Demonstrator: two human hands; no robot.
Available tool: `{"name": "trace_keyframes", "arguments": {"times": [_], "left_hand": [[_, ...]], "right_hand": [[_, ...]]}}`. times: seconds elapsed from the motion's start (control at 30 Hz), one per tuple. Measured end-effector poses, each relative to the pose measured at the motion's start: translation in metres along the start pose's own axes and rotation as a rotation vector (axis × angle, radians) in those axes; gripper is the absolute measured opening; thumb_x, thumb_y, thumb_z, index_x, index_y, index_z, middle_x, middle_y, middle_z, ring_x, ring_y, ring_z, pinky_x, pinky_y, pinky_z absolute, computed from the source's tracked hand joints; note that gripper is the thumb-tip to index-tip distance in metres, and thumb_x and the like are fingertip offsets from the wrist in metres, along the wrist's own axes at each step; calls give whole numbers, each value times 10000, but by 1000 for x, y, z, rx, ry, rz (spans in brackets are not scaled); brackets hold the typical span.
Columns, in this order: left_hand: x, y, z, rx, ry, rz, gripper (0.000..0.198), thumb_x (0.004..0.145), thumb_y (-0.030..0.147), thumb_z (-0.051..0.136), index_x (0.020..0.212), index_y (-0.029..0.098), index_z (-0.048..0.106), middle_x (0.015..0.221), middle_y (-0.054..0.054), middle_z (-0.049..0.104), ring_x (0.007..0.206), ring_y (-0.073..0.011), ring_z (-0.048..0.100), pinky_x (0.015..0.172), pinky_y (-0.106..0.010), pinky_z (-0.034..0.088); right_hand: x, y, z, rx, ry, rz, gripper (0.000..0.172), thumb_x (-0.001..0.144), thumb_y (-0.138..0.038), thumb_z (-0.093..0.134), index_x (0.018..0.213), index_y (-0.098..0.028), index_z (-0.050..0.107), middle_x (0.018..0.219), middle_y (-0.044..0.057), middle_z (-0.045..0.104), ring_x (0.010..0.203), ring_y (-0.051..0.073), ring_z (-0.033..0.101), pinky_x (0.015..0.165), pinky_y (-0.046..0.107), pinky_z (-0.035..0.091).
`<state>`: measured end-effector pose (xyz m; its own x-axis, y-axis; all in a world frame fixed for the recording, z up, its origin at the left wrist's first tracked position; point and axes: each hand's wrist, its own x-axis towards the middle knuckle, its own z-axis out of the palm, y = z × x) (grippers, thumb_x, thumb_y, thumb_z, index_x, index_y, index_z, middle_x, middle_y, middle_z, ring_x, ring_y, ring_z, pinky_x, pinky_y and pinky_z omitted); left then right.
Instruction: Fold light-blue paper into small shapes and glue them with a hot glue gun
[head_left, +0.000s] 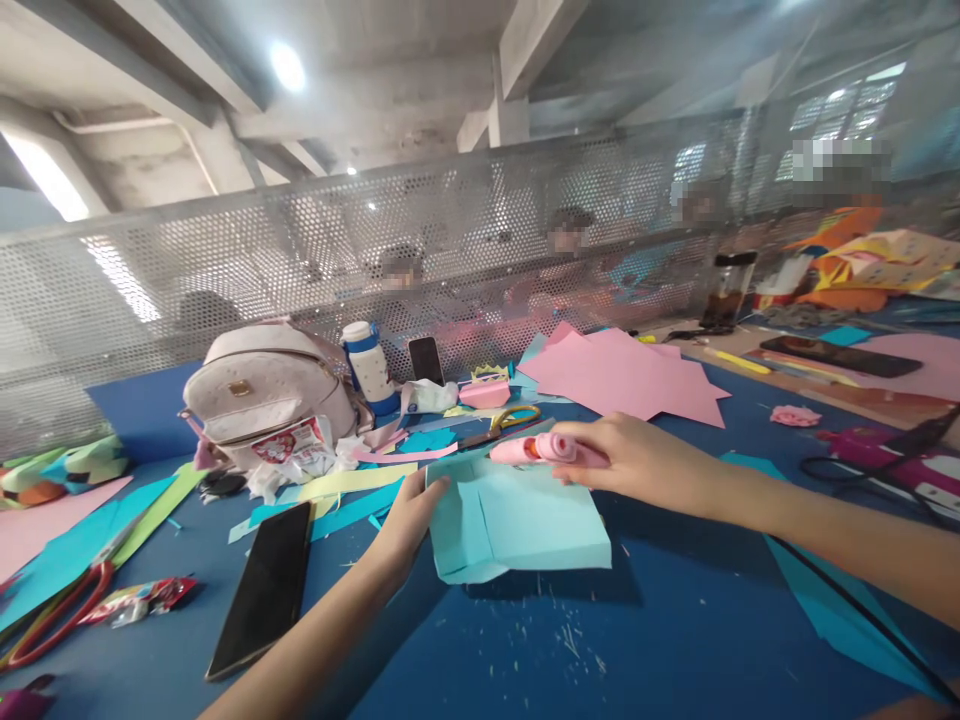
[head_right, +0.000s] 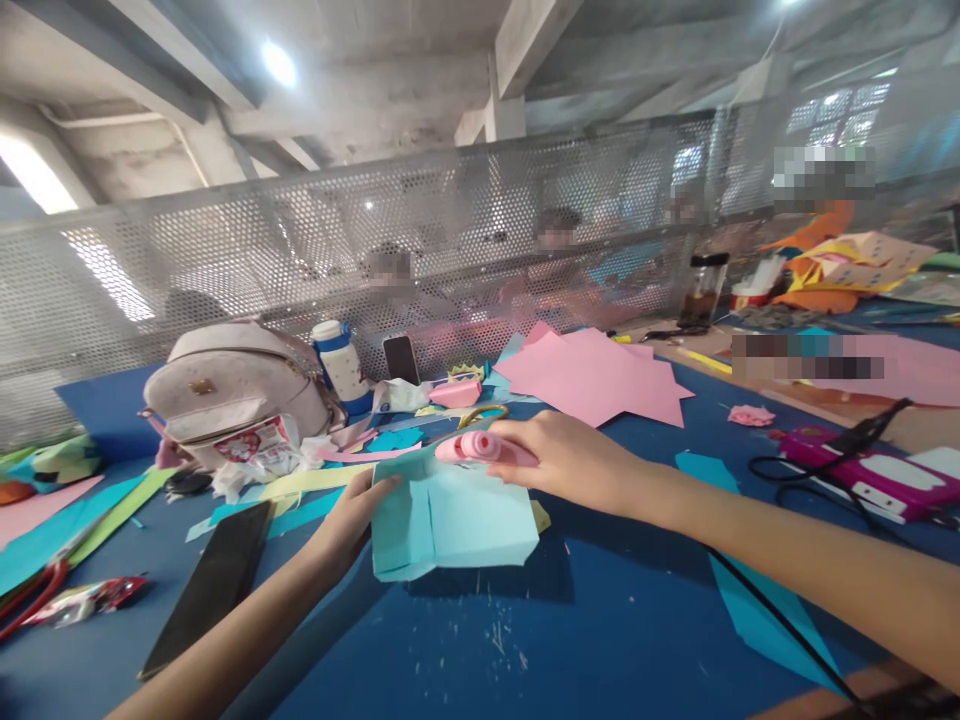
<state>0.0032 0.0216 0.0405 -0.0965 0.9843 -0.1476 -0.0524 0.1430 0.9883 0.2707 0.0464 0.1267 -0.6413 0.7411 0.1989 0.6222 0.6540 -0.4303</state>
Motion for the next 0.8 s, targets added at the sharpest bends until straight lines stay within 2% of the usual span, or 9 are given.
{"name": "trace_keyframes", "arguments": {"times": [0.07, 0.13, 0.3, 0.37, 0.5, 0.57, 0.67, 0.8], "left_hand": [[3, -2, -1, 0, 13, 11, 333, 670, 383, 724, 895, 139, 700, 785, -60, 730, 755, -237, 684, 640, -280, 489], [5, -4, -2, -1, 25, 19, 342, 669, 379, 725, 917, 145, 699, 817, -61, 734, 772, -237, 684, 652, -284, 493], [7, -8, -3, -4, 15, 30, 346, 685, 364, 721, 954, 147, 702, 867, -75, 745, 792, -232, 687, 685, -294, 507], [8, -10, -2, -6, 1, 38, 360, 672, 370, 729, 949, 141, 704, 869, -81, 747, 810, -245, 692, 697, -303, 511], [8, -13, 0, -1, -22, 65, 424, 672, 379, 724, 1033, 160, 691, 912, -79, 752, 936, -281, 683, 731, -310, 515], [7, -12, 1, 11, -36, 75, 427, 680, 372, 708, 1052, 163, 690, 947, -81, 753, 956, -285, 679, 727, -305, 514], [3, -7, 3, 34, -48, 84, 388, 686, 335, 673, 1024, 148, 697, 956, -81, 752, 884, -266, 688, 685, -284, 503], [-6, 1, 6, 66, -73, 98, 395, 695, 255, 592, 1064, 146, 683, 928, -62, 749, 803, -223, 680, 633, -250, 476]], "right_hand": [[0, 1, 1, -100, 20, -5, 327, 888, -529, 502, 784, -232, 589, 575, -26, 519, 511, 142, 447, 505, 273, 248], [0, 3, 1, -87, 15, -4, 326, 889, -536, 502, 813, -234, 597, 582, -25, 529, 514, 145, 454, 511, 273, 258], [5, 5, -1, 266, -130, -57, 327, 904, -500, 507, 971, -209, 638, 814, 25, 687, 728, 187, 609, 660, 292, 404], [9, 3, 1, 291, -119, -59, 323, 904, -485, 508, 1010, -211, 642, 856, 29, 693, 780, 198, 615, 704, 303, 422], [15, 3, 8, 265, -76, -30, 370, 864, -519, 557, 1063, -220, 643, 850, 32, 672, 748, 198, 595, 672, 311, 434], [19, 6, 11, 322, -129, -44, 381, 857, -529, 567, 1059, -214, 642, 877, 38, 662, 758, 192, 593, 676, 316, 458], [26, 15, 17, 468, -240, -42, 373, 852, -509, 586, 1068, -208, 624, 990, 55, 649, 854, 199, 602, 678, 307, 507], [33, 25, 21, 561, -329, 11, 404, 847, -504, 604, 1115, -202, 582, 1083, 74, 634, 937, 216, 622, 602, 260, 498]]}}
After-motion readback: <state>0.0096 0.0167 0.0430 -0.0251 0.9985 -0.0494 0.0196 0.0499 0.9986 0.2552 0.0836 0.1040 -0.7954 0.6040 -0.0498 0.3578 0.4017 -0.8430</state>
